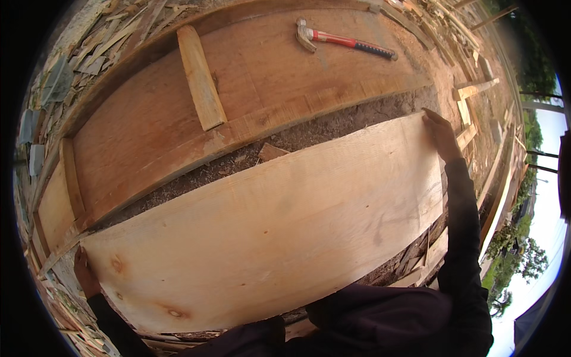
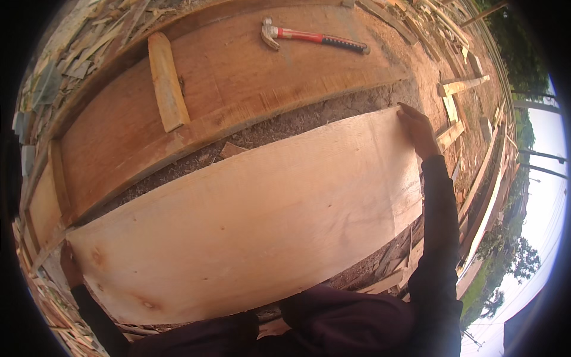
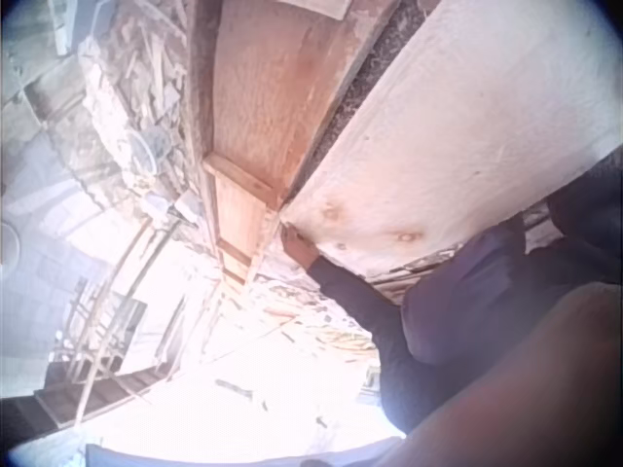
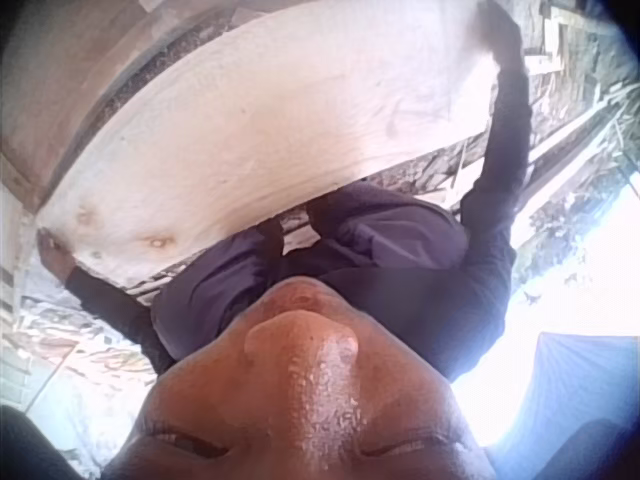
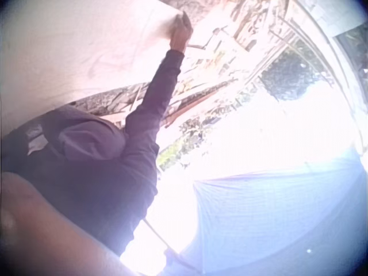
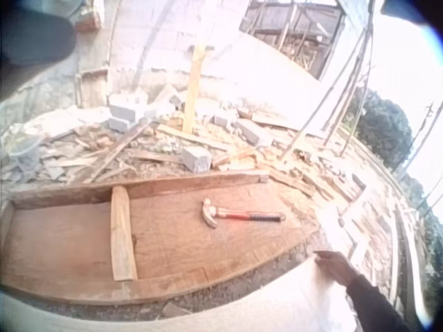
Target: The person marks a line on a wooden plank using a pencil and a metal ruler, then uses a hand saw to cut along the marked line. After cutting, the person lifts the plank and places it onto a wooden frame structure.
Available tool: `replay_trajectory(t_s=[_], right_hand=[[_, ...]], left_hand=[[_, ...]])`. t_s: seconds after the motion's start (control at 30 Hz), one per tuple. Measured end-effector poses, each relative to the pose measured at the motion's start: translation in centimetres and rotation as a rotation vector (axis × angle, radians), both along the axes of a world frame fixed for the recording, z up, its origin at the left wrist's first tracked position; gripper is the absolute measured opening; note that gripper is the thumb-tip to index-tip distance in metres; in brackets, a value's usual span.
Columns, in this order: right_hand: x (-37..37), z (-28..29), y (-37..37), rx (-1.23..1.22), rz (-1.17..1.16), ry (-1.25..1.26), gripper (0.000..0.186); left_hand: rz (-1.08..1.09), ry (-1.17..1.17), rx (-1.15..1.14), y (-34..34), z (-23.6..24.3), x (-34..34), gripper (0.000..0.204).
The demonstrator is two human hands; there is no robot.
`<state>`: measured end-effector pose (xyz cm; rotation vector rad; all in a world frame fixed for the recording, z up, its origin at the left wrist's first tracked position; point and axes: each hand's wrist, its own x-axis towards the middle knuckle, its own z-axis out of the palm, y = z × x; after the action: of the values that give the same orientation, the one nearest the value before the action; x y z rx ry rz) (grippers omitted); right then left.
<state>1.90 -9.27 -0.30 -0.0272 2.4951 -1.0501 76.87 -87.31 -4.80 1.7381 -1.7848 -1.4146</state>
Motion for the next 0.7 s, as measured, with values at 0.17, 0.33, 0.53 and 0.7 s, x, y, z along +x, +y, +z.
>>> replay_trajectory(t_s=[0.17,0.33,0.53,0.7], right_hand=[[2.1,0.1,1.2,-0.045,-0.03,0.033,0.049],[3.6,0.6,2.0,-0.047,-0.023,0.037,0.048],[4.3,-0.6,3.2,-0.109,-0.055,0.085,0.051],[4.0,-1.1,3.7,-0.118,-0.061,0.068,0.052]], left_hand=[[-0.101,-0.055,-0.101,0.7,-0.4,0.8,0.051],[-0.339,-0.328,-0.334,0.5,-0.7,5.2,0.049],[-0.504,-0.388,-0.427,1.2,0.2,6.2,0.041],[-0.778,-0.695,-0.688,0.4,0.2,4.4,0.041]])
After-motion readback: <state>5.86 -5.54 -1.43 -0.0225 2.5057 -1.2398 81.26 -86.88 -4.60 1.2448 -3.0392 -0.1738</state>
